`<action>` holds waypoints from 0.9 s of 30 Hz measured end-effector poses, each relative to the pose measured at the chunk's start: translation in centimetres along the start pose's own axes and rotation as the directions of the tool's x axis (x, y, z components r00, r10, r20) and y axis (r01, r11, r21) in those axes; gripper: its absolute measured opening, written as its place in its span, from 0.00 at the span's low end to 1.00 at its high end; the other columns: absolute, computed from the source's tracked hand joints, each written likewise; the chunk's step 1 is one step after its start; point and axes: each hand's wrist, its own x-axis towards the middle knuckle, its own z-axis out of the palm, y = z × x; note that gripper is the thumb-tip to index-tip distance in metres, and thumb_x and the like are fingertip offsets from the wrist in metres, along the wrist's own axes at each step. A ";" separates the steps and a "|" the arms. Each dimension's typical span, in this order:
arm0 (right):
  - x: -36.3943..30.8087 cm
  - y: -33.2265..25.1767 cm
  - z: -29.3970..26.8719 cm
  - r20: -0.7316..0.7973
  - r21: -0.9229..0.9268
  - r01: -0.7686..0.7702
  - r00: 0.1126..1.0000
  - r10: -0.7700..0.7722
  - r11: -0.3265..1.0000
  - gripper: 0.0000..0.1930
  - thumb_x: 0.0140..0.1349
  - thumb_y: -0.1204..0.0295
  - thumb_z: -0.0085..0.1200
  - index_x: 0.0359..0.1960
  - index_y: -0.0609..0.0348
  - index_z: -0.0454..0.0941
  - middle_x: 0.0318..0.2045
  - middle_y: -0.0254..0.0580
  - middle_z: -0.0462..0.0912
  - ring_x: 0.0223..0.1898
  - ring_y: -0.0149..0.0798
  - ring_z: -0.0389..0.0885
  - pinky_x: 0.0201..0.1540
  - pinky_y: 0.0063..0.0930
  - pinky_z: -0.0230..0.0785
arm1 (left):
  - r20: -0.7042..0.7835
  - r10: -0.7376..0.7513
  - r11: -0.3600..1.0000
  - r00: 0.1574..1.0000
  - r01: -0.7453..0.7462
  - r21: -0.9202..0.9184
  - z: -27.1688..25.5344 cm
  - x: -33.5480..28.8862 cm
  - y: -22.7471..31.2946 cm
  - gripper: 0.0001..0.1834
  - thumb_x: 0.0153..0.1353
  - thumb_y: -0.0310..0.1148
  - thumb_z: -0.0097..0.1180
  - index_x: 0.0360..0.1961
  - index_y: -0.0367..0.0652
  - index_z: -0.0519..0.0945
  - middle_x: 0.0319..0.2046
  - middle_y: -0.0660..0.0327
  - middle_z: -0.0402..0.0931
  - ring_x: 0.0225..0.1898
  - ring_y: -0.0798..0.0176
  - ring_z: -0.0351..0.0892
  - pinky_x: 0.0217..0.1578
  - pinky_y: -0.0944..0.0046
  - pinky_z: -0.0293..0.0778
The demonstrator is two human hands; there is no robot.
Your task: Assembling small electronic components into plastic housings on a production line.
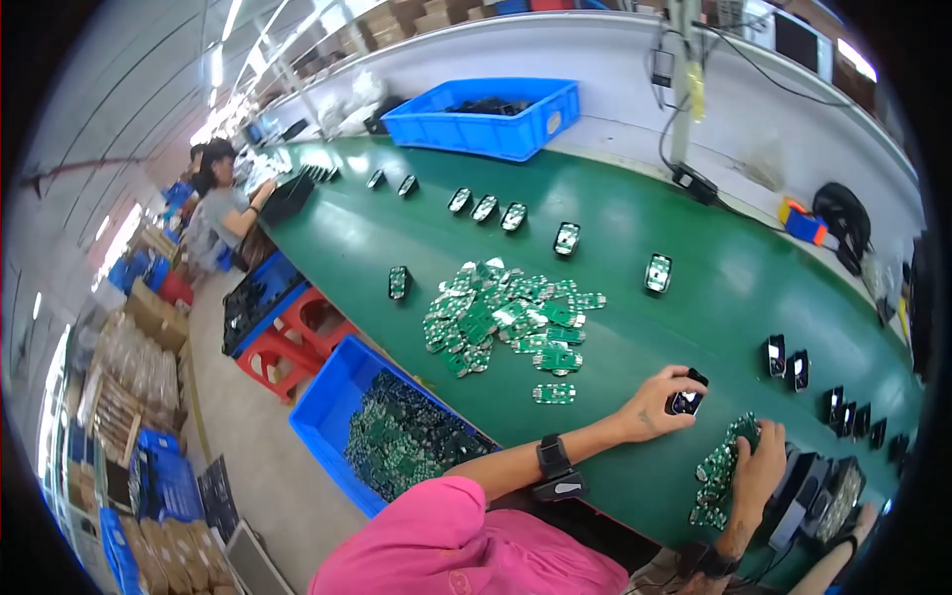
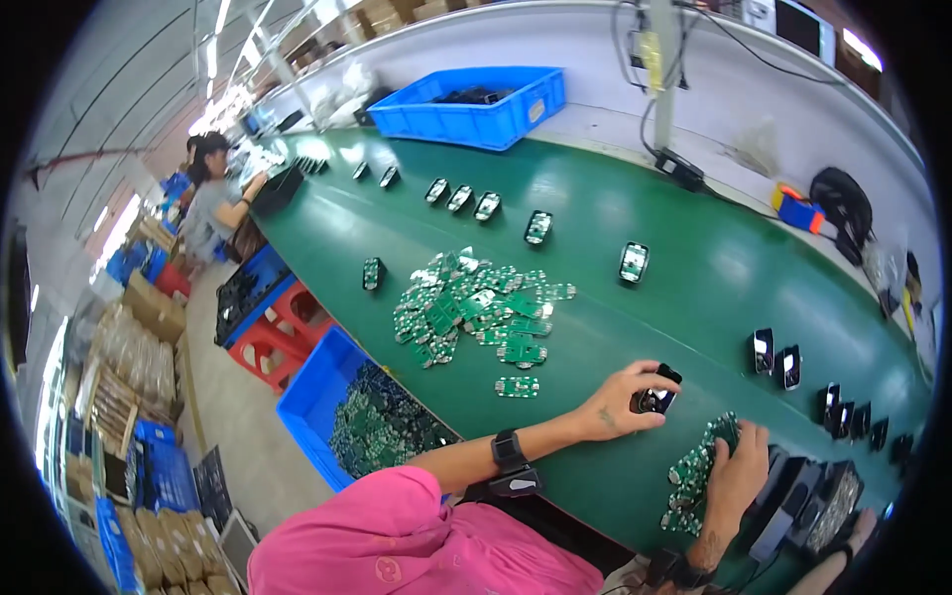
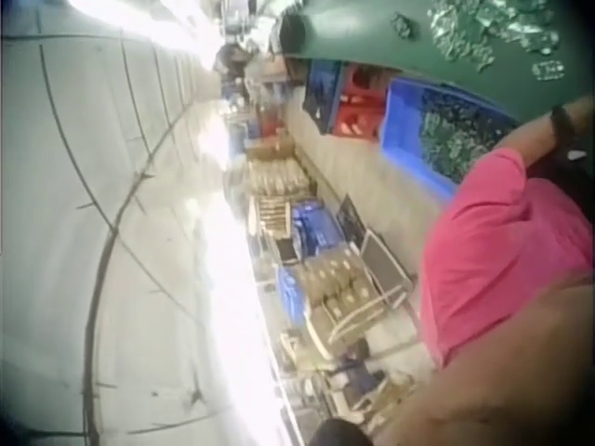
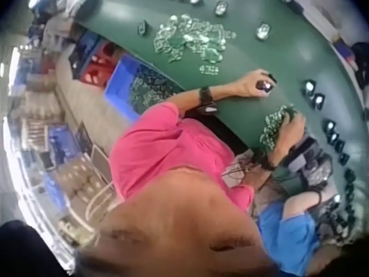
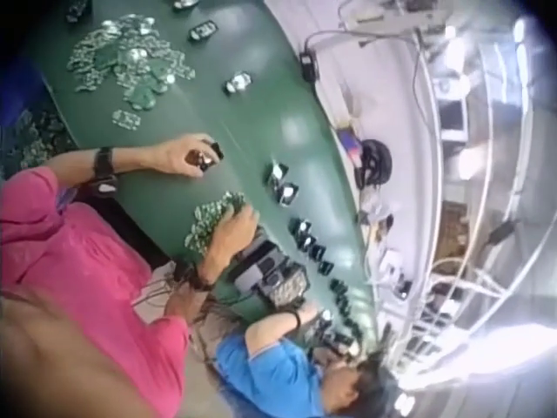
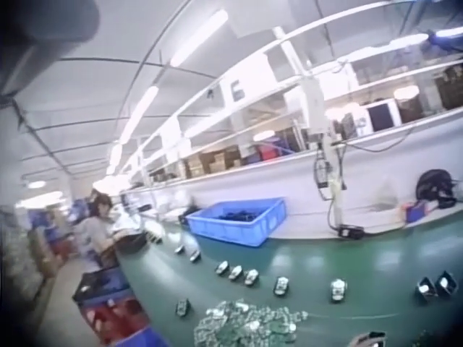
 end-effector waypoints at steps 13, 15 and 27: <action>2.4 -4.7 -0.3 0.028 0.102 0.154 0.987 -0.158 0.983 0.12 0.62 0.77 0.54 0.47 0.60 0.79 0.33 0.54 0.76 0.33 0.58 0.79 0.37 0.46 0.70 | -0.052 -0.041 0.997 0.998 0.045 0.060 -1.8 -0.4 1.2 0.25 0.48 0.40 0.75 0.48 0.46 0.84 0.52 0.51 0.69 0.42 0.58 0.81 0.42 0.62 0.81; 1.7 -5.9 -0.8 0.087 0.100 0.181 0.978 -0.190 0.978 0.06 0.61 0.77 0.55 0.39 0.61 0.81 0.33 0.50 0.74 0.32 0.56 0.79 0.35 0.45 0.71 | -0.070 0.004 0.989 0.998 0.006 0.145 -1.4 -0.1 1.5 0.23 0.49 0.39 0.74 0.46 0.46 0.84 0.52 0.48 0.70 0.41 0.53 0.82 0.41 0.61 0.81; 0.6 -8.0 1.4 0.014 0.398 0.094 0.994 -0.108 0.913 0.05 0.58 0.73 0.62 0.32 0.62 0.83 0.27 0.42 0.75 0.26 0.40 0.76 0.28 0.33 0.66 | 0.017 0.116 0.993 0.993 -0.117 0.021 -0.9 -1.0 2.9 0.17 0.55 0.30 0.66 0.47 0.44 0.81 0.56 0.45 0.70 0.45 0.43 0.82 0.45 0.51 0.81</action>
